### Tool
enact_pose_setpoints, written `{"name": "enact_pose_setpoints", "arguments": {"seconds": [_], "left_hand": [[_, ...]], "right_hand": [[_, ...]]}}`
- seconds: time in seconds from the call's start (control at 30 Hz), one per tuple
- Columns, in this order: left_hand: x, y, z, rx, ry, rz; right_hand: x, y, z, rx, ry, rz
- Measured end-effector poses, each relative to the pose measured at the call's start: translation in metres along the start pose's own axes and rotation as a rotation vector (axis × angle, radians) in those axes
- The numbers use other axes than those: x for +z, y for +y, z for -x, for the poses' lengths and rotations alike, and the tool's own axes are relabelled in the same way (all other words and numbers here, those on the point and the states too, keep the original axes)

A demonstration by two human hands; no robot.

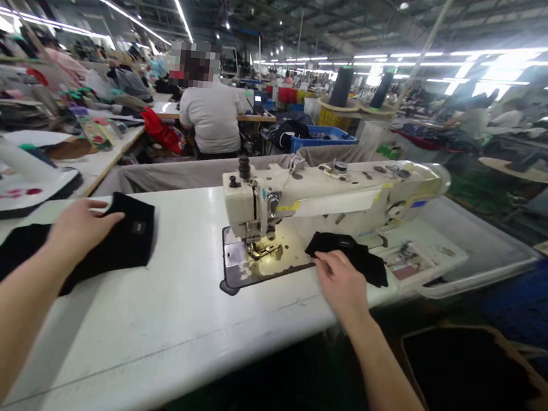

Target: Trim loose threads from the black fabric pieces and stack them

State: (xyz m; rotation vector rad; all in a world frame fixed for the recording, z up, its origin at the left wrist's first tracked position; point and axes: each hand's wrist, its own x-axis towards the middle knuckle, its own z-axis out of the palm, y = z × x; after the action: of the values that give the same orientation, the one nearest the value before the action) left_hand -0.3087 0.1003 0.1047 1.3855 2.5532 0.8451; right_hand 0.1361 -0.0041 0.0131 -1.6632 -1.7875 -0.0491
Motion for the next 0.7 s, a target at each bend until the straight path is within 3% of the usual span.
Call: {"name": "enact_pose_setpoints", "arguments": {"seconds": [0.07,0.13,0.2,0.27,0.37,0.43,0.5,0.57,0.63,0.7], "left_hand": [[-0.012,-0.006,-0.002,0.065,0.108,-0.001],[-0.016,-0.001,0.012,0.235,0.227,0.043],[-0.012,0.014,0.038,0.293,0.164,0.03],[-0.005,0.035,0.072,0.347,-0.119,0.136],[0.007,0.062,0.13,0.417,-0.818,0.358],[0.016,0.074,0.17,0.362,-1.154,0.543],[0.028,0.082,0.205,0.145,-1.324,0.821],[0.045,0.087,0.228,-0.049,-1.382,1.069],[0.061,0.089,0.236,-0.131,-1.221,1.242],[0.069,0.089,0.231,-0.051,-1.038,1.229]], "right_hand": [[-0.011,0.021,-0.01,0.059,0.026,0.123],[-0.017,0.035,-0.016,0.057,-0.017,0.207],[-0.019,0.039,-0.019,0.047,0.016,0.224],[-0.02,0.034,-0.02,0.047,0.188,0.19],[-0.025,0.012,-0.014,-0.025,0.485,0.114],[-0.028,-0.007,-0.003,-0.162,0.52,0.067],[-0.028,-0.027,0.013,-0.293,0.472,0.017],[-0.022,-0.04,0.029,-0.425,0.378,-0.058],[-0.012,-0.048,0.041,-0.576,0.305,-0.125],[-0.004,-0.052,0.047,-0.703,0.25,-0.18]]}}
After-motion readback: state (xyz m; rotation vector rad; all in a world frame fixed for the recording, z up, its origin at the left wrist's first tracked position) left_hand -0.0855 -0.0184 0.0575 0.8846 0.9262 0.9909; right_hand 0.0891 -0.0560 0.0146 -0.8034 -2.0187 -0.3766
